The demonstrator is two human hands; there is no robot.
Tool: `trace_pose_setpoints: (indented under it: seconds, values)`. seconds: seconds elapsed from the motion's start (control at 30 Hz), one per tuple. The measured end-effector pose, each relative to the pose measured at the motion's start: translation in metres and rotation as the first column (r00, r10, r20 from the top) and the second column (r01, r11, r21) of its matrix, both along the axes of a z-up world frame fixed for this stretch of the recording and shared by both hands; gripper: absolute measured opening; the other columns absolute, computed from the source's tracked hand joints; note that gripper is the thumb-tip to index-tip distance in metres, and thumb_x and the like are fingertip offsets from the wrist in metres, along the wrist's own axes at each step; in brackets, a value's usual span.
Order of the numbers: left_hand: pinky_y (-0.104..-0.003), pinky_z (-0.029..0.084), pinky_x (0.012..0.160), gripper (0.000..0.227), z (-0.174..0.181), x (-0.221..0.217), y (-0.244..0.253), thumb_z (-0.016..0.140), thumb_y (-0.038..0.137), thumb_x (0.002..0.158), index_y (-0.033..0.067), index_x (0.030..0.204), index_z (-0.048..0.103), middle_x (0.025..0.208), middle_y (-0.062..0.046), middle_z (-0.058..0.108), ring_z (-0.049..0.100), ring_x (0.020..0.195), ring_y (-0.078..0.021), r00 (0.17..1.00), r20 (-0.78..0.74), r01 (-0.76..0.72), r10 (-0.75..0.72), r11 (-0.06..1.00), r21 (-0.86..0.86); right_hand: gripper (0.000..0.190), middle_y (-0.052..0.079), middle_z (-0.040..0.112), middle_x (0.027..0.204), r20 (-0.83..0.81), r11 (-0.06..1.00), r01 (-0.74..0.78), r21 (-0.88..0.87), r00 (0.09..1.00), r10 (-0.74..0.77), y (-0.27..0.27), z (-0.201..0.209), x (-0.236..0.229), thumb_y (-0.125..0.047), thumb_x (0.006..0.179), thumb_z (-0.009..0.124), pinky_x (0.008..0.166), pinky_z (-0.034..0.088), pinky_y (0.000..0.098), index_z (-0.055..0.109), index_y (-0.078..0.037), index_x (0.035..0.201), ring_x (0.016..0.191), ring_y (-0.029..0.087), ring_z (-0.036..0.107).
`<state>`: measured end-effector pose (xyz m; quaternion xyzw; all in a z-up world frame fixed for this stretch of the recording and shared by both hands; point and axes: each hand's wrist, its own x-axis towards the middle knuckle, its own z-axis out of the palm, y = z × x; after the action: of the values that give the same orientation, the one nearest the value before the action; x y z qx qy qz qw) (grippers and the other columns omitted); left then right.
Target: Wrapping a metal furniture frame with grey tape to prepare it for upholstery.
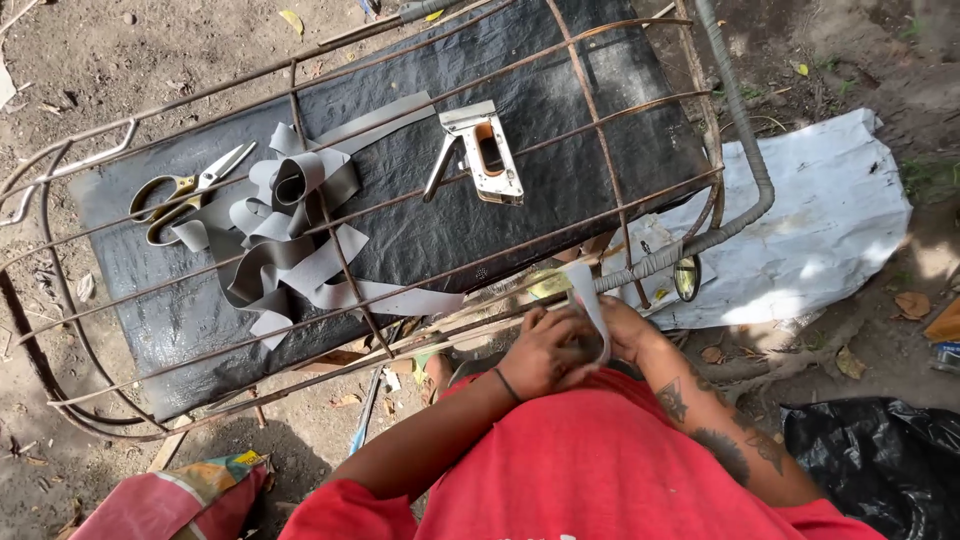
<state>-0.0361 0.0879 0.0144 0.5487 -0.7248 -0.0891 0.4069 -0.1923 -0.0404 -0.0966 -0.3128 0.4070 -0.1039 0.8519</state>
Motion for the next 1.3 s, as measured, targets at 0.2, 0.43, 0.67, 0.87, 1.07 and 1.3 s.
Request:
trace_pose_setpoints:
  seconds: [0.2, 0.43, 0.67, 0.87, 1.07, 1.3]
  values:
    - [-0.052, 0.046, 0.100, 0.082, -0.023, 0.035, -0.023, 0.084, 0.034, 0.075, 0.0199, 0.144, 0.043, 0.131, -0.015, 0.048, 0.056, 0.121, -0.0394, 0.874, 0.478, -0.350, 0.081, 0.788, 0.506, 0.057, 0.023, 0.079, 0.091, -0.442, 0.705, -0.528, -0.474, 0.835, 0.328, -0.014, 0.066, 0.007, -0.038, 0.111, 0.042, 0.081, 0.055, 0.0477, 0.081, 0.002, 0.096, 0.085, 0.036, 0.071]
    - [-0.045, 0.060, 0.067, 0.023, -0.042, 0.055, -0.055, 0.052, 0.018, 0.097, 0.0137, 0.117, 0.064, 0.093, -0.013, 0.072, 0.075, 0.081, -0.0360, 0.970, 0.196, -0.084, -0.141, 0.564, 0.821, 0.057, 0.013, 0.079, 0.101, -0.638, 0.629, -0.643, -0.437, 0.715, 0.287, 0.024, 0.003, -0.037, -0.052, 0.110, 0.038, 0.088, 0.055, 0.0435, 0.077, -0.011, 0.118, 0.100, 0.029, 0.073]
    - [-0.046, 0.059, 0.086, 0.024, -0.039, 0.058, -0.070, 0.065, 0.024, 0.091, 0.0199, 0.114, 0.070, 0.094, -0.006, 0.077, 0.076, 0.093, -0.0314, 0.992, 0.070, -0.020, -0.107, 0.406, 0.914, 0.050, 0.017, 0.076, 0.083, -0.586, 0.521, -0.751, -0.406, 0.651, 0.482, -0.025, -0.002, 0.017, -0.036, 0.106, 0.041, 0.078, 0.056, 0.0459, 0.077, -0.002, 0.110, 0.076, 0.032, 0.072]
    - [-0.045, 0.054, 0.095, 0.064, -0.030, 0.055, -0.099, 0.040, 0.055, 0.089, 0.0043, 0.101, 0.078, 0.090, -0.015, 0.079, 0.078, 0.090, -0.0320, 0.931, -0.287, 0.253, 0.228, 0.168, 0.953, 0.048, 0.017, 0.075, 0.108, -0.746, 0.372, -0.825, -0.426, 0.553, 0.372, -0.051, -0.014, 0.054, -0.046, 0.094, 0.062, 0.093, 0.055, 0.0439, 0.074, -0.005, 0.115, 0.107, 0.034, 0.071]
    - [-0.039, 0.059, 0.089, 0.033, -0.037, 0.046, -0.094, 0.049, 0.026, 0.100, 0.0015, 0.110, 0.068, 0.088, 0.000, 0.081, 0.078, 0.088, -0.0265, 0.938, 0.103, 0.062, -0.331, 0.450, 0.891, 0.023, -0.004, 0.073, 0.079, -0.507, 0.390, -0.596, -0.702, 0.803, 0.315, -0.058, -0.046, 0.047, -0.028, 0.100, 0.059, 0.086, 0.050, 0.0195, 0.075, -0.014, 0.092, 0.088, 0.015, 0.070]
    - [-0.047, 0.057, 0.084, 0.060, -0.001, 0.039, -0.072, 0.050, 0.062, 0.099, 0.0072, 0.103, 0.075, 0.095, -0.015, 0.076, 0.072, 0.101, -0.0378, 0.898, -0.082, -0.097, 0.433, 0.376, 0.921, 0.031, 0.012, 0.076, 0.076, -0.232, 0.627, -0.698, -0.346, 0.711, 0.664, -0.032, 0.034, -0.001, -0.035, 0.096, 0.073, 0.064, 0.062, 0.0359, 0.075, -0.005, 0.094, 0.065, 0.021, 0.071]
